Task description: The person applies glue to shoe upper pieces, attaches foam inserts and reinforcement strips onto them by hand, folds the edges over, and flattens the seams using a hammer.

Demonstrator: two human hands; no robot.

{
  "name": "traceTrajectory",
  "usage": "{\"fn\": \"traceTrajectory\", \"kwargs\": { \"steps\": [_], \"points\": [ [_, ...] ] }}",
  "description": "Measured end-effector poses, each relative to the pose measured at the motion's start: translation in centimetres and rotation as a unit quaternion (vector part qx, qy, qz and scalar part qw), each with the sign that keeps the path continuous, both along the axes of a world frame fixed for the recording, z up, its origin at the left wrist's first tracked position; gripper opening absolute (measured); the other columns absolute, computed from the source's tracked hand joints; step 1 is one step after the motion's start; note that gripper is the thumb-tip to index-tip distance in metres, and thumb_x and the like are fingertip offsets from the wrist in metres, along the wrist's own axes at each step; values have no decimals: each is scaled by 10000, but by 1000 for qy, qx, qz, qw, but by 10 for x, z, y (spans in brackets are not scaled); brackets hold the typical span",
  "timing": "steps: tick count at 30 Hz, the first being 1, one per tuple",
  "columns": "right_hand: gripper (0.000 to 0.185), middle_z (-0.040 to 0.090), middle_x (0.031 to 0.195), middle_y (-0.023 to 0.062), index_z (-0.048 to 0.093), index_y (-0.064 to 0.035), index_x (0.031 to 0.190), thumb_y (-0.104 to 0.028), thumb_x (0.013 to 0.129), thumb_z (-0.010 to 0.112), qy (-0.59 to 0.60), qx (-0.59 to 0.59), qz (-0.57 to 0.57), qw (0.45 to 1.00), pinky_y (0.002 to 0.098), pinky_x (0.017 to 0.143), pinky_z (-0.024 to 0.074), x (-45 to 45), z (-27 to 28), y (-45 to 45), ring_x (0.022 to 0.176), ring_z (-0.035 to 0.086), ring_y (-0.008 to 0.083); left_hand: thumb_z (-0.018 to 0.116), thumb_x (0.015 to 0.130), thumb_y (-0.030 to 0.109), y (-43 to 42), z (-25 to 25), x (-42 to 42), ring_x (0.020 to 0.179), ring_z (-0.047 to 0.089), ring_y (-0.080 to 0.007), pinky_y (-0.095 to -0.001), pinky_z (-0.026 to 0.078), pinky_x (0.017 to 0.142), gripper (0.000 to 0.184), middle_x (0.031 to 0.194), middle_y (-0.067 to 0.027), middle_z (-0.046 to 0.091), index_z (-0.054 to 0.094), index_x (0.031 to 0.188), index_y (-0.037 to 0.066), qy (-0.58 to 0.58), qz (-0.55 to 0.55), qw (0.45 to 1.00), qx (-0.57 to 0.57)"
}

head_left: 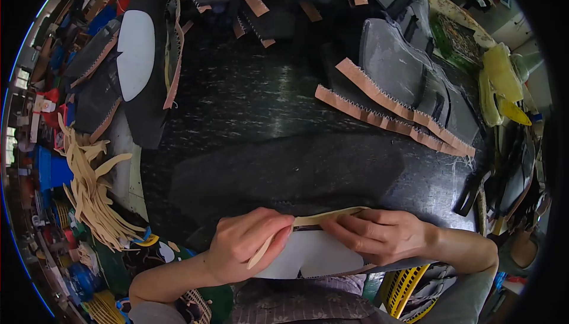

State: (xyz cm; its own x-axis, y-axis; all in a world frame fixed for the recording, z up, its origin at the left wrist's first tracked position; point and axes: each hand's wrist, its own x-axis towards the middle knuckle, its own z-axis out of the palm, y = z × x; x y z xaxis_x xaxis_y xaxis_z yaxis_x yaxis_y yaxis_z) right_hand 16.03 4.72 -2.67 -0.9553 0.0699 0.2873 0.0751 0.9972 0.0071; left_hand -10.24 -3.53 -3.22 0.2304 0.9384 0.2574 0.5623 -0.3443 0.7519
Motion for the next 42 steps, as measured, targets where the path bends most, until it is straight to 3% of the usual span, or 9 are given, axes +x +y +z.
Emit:
{"fn": "traceTrajectory", "kwargs": {
  "steps": [7, 10, 23, 25, 28, 35, 38, 41, 42],
  "points": [
    [398, 621, 1335, 91, 687, -52, 1222, -142, 840, 620, -116, -75, 38, 990, 247, 909, 513, -16, 24, 10, 1039, 622, 147, 762, 776, -26, -9, 17, -6, 637, 688, -183, -282, 533, 516, 227, 822, -93, 692, 706, 996, -16, 206, -44, 978, 12],
    [382, 641, 1294, 93, 696, -61, 1213, -133, 844, 628, -95, -106, 23, 990, 237, 869, 519, -19, 22, 8, 1038, 620, 136, 765, 793, -29, -28, 16, -25, 613, 676, -175, -275, 529, 516, 191, 853, -100, 718, 716, 974, 5, 5, 56, 998, -10],
    [447, 528, 1031, 13, 627, -72, 1326, -178, 893, 600, -118, -138, -2, 983, 231, 616, 445, -56, 22, 3, 811, 555, 97, 772, 780, -42, -19, 8, -28, 612, 654, -136, -253, 511, 492, 216, 903, -87, 656, 716, 980, 20, 75, 67, 993, -57],
    [458, 508, 993, 16, 619, -62, 1341, -179, 899, 595, -122, -96, -21, 988, 229, 596, 439, -64, 20, 0, 806, 552, 95, 785, 766, -39, -23, 13, -27, 642, 667, -162, -279, 526, 512, 216, 875, -101, 665, 721, 964, 18, 207, 38, 978, -3],
    [457, 496, 973, 15, 617, -58, 1343, -181, 903, 591, -127, -88, -21, 988, 228, 582, 435, -63, 20, 0, 805, 552, 99, 804, 745, -32, -37, 5, -45, 648, 672, -181, -289, 527, 529, 206, 834, -115, 672, 724, 929, 12, 130, 106, 982, 83],
    [475, 489, 980, 26, 593, -67, 1374, -176, 912, 579, -153, -71, -41, 985, 238, 620, 447, -63, 22, -6, 822, 544, 117, 804, 752, 18, -19, 8, -56, 556, 608, -157, -285, 478, 492, 187, 742, -65, 621, 707, 906, 57, 114, 85, 989, -32],
    [545, 489, 985, 11, 601, -105, 1378, -265, 860, 657, -110, -82, -62, 989, 266, 662, 456, -53, 18, -12, 784, 522, 122, 812, 751, 45, -8, 35, -78, 537, 542, -125, -255, 418, 492, 315, 729, -56, 577, 690, 1040, 67, -9, 158, 962, -224],
    [607, 530, 1184, 71, 566, -110, 1405, -377, 870, 670, -103, -160, -76, 979, 339, 835, 481, -38, 23, -33, 1018, 570, 199, 791, 742, 11, 14, 71, -46, 745, 591, -187, -287, 461, 644, 396, 909, -95, 616, 683, 1123, 18, 132, 50, 988, 63],
    [631, 520, 1260, 100, 561, -111, 1407, -426, 871, 666, -103, -152, -86, 979, 384, 900, 465, -35, 18, -38, 1123, 543, 240, 786, 796, 170, 29, 72, -27, 809, 614, -284, -360, 492, 710, 390, 971, -138, 635, 679, 1130, 1, 213, 13, 967, 137]
  ]
}}
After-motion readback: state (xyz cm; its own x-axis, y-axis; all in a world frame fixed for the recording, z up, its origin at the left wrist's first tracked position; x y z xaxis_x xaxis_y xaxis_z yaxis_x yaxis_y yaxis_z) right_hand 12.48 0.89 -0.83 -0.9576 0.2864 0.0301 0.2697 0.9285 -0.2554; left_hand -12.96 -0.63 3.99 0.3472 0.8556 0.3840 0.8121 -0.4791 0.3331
